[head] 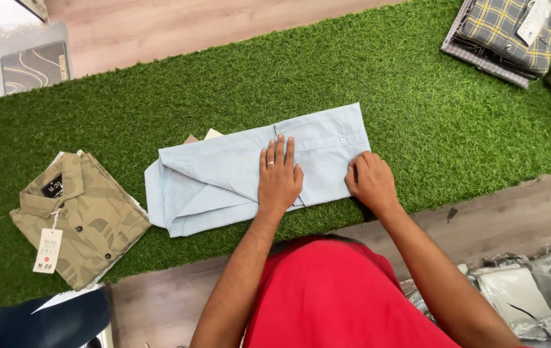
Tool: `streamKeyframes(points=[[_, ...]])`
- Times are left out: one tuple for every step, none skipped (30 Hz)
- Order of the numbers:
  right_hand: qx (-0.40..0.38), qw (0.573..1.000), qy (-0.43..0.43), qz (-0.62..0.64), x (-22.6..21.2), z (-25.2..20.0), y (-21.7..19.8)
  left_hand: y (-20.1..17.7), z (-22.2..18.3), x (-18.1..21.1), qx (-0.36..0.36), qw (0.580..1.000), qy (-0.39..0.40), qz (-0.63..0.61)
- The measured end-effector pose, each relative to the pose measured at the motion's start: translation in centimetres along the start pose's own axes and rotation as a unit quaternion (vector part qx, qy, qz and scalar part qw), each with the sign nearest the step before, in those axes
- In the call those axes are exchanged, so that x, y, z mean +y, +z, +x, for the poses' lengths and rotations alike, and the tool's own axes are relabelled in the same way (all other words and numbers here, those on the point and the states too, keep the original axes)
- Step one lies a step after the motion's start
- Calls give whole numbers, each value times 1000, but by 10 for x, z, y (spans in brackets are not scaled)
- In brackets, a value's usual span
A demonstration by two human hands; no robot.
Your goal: Folding various shirts on a display counter in a clothing store.
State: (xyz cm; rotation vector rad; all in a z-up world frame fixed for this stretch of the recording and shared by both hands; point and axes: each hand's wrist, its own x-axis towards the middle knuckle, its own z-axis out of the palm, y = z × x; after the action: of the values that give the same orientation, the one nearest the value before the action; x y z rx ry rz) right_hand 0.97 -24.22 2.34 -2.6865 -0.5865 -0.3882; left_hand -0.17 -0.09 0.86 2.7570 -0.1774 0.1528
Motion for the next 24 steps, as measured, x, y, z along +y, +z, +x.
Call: streamKeyframes(points=[[0, 1000, 2, -1, 3, -12, -3, 1, 0, 0, -1, 1000, 2, -1], [-16, 998, 49, 27, 6, -24, -6, 2, 1, -1, 0, 1000, 3, 3], [-34, 994, 91, 56, 9, -34, -8, 2, 0, -1, 2, 1000, -1, 7], [-36, 994, 89, 56, 9, -51, -23, 4, 0, -2, 2, 1000, -4, 7], [-49, 989, 108, 86, 8, -68, -37, 5, 0, -3, 8, 1000, -1, 5], [-63, 983, 126, 115, 8, -85, -52, 7, -1, -4, 14, 1000, 3, 4], [-65, 983, 125, 115, 22, -112, -53, 6, -1, -4, 13, 1000, 1, 4], [-201, 964, 168, 42, 37, -140, -55, 5, -1, -3, 13, 1000, 1, 4], [-329, 920, 209, -34, 52, -167, -57, 4, -1, -2, 14, 1000, 1, 3], [-330, 920, 208, -34, 70, -186, -54, 5, 0, -2, 14, 1000, 0, 3], [-389, 895, 211, -53, 88, -206, -50, 5, -1, -2, 17, 1000, 2, 1], [-446, 867, 212, -71, 106, -225, -46, 5, -1, -2, 19, 1000, 4, -1], [-446, 866, 213, -70, 77, -185, -59, 5, -1, -2, 18, 1000, 4, -1], [-399, 870, 287, -38, 49, -148, -80, 4, -1, -2, 22, 1000, 7, 3], [-347, 866, 360, -5, 21, -116, -108, 4, -1, -1, 25, 1000, 11, 6], [-347, 865, 362, -5, 14, -102, -101, 3, -2, -1, 24, 1000, 13, 6], [-206, 912, 348, 71, 9, -86, -95, 3, -1, -1, 27, 1000, 14, 2], [-59, 933, 326, 143, 4, -71, -90, 3, 0, 0, 30, 999, 14, -1], [-57, 932, 327, 143, 16, -61, -68, 3, 0, 0, 30, 999, 17, -1], [-35, 930, 314, 185, 27, -50, -46, 3, -1, 0, 32, 999, 17, 3], [-15, 926, 299, 229, 37, -39, -22, 3, -2, -2, 34, 999, 16, 9], [-14, 926, 299, 230, 34, -22, -19, 2, -2, -1, 34, 999, 16, 10], [-46, 898, 354, 258, 31, -5, -15, 2, -2, -1, 33, 999, 14, 6], [-78, 864, 407, 285, 28, 12, -12, 2, -2, -1, 32, 999, 11, 1]])
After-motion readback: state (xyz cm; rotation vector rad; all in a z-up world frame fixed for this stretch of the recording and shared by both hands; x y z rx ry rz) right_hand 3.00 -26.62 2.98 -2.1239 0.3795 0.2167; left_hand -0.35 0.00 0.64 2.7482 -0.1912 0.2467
